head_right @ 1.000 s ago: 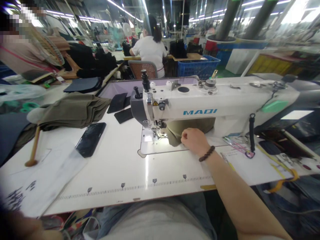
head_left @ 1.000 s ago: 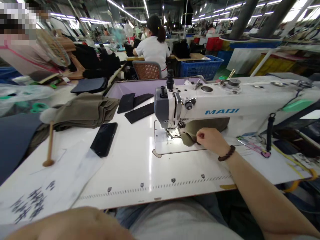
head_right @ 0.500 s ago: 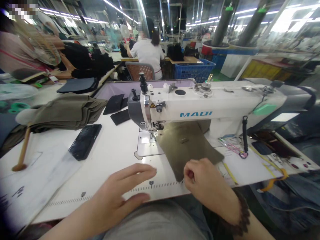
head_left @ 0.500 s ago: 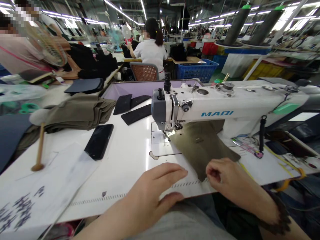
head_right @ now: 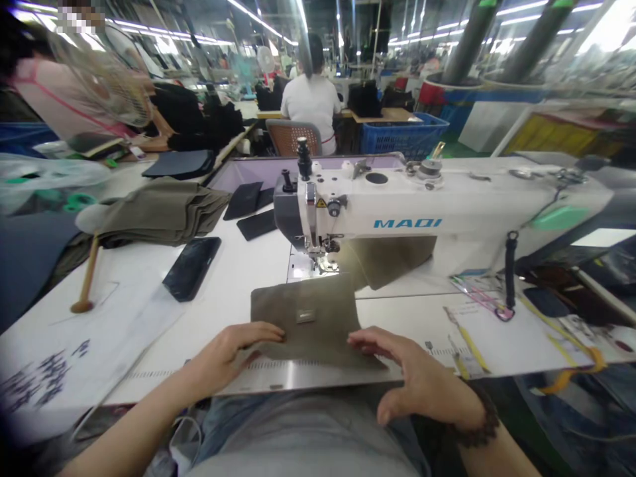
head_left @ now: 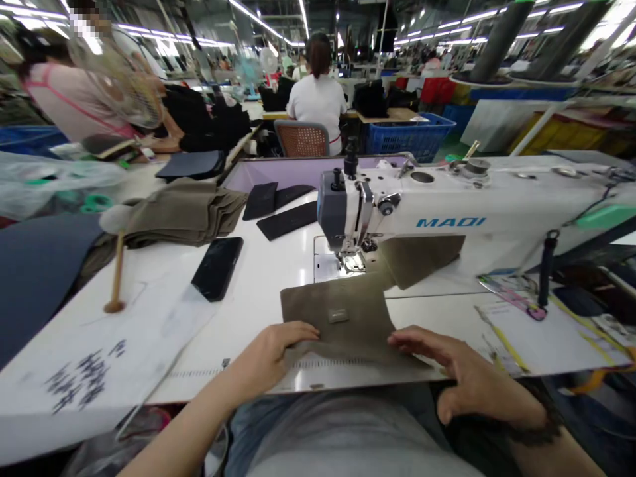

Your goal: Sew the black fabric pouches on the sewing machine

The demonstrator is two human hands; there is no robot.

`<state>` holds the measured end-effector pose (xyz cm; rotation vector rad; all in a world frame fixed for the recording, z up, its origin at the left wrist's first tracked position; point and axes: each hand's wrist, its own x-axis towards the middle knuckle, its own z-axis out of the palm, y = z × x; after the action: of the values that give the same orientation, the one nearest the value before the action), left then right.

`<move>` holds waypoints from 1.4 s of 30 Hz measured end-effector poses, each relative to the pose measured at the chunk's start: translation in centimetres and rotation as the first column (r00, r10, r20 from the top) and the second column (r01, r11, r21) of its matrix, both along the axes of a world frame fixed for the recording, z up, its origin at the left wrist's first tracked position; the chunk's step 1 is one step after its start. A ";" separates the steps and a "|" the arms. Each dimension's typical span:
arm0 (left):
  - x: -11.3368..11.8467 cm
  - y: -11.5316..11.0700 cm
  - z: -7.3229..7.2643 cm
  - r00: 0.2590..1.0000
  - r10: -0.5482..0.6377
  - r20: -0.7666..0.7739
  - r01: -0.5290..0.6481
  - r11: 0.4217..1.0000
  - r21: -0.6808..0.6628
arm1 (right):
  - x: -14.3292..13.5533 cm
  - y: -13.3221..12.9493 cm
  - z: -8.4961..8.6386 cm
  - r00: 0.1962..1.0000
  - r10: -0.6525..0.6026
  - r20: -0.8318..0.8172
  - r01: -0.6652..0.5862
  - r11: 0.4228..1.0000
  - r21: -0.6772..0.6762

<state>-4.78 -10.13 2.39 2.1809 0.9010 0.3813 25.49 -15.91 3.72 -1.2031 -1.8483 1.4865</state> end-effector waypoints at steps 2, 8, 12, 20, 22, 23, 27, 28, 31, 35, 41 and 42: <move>-1.8 -0.4 0.3 0.992 0.122 0.022 -0.119 0.989 -0.086 | 0.0 0.7 -1.1 0.999 -0.001 0.054 -0.002 0.999 0.046; -2.3 -0.4 -0.3 0.926 0.364 0.098 -0.345 0.923 -0.171 | -3.6 3.5 -1.8 0.956 -0.263 0.127 0.230 0.947 0.226; -1.6 0.2 -0.9 0.910 0.396 0.122 -0.380 0.915 -0.134 | -5.2 4.4 -2.1 0.896 -0.414 0.158 0.359 0.887 0.290; -1.5 1.1 -1.4 0.809 0.587 0.027 -0.576 0.801 -0.160 | -5.7 4.8 -3.8 0.880 -0.420 0.221 0.298 0.851 0.432; -1.6 1.1 -1.7 0.787 0.617 0.026 -0.607 0.781 -0.145 | -5.6 5.2 -3.9 0.861 -0.409 0.302 0.228 0.842 0.490; -1.7 0.9 -1.9 0.768 0.639 0.031 -0.632 0.765 -0.119 | -5.7 5.3 -3.9 0.852 -0.411 0.325 0.209 0.835 0.509; -2.2 0.1 -2.6 0.739 0.670 0.070 -0.672 0.740 0.009 | -5.8 5.2 -4.1 0.838 -0.418 0.350 0.166 0.808 0.566; -2.3 -0.1 -2.7 0.770 0.633 0.087 -0.637 0.770 0.036 | -5.9 5.0 -4.2 0.837 -0.418 0.354 0.153 0.800 0.580; -2.4 -0.6 -2.9 0.842 0.529 0.104 -0.539 0.832 0.130 | -6.0 4.6 -4.3 0.821 -0.437 0.367 0.127 0.766 0.630; -2.2 -0.6 -2.9 0.836 0.543 0.080 -0.546 0.808 0.221 | -6.0 4.3 -4.4 0.795 -0.464 0.391 0.099 0.734 0.672; -1.9 -0.4 -2.4 0.827 0.561 0.032 -0.549 0.796 0.254 | -6.1 4.2 -4.3 0.793 -0.456 0.403 0.051 0.710 0.702; -1.9 -0.4 -2.3 0.826 0.563 0.021 -0.549 0.797 0.250 | -6.1 4.2 -4.3 0.797 -0.450 0.404 0.041 0.706 0.707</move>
<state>-6.69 -10.52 0.14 2.1105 1.6106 0.7552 19.40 -11.68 -0.61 -1.4999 -2.1616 0.2084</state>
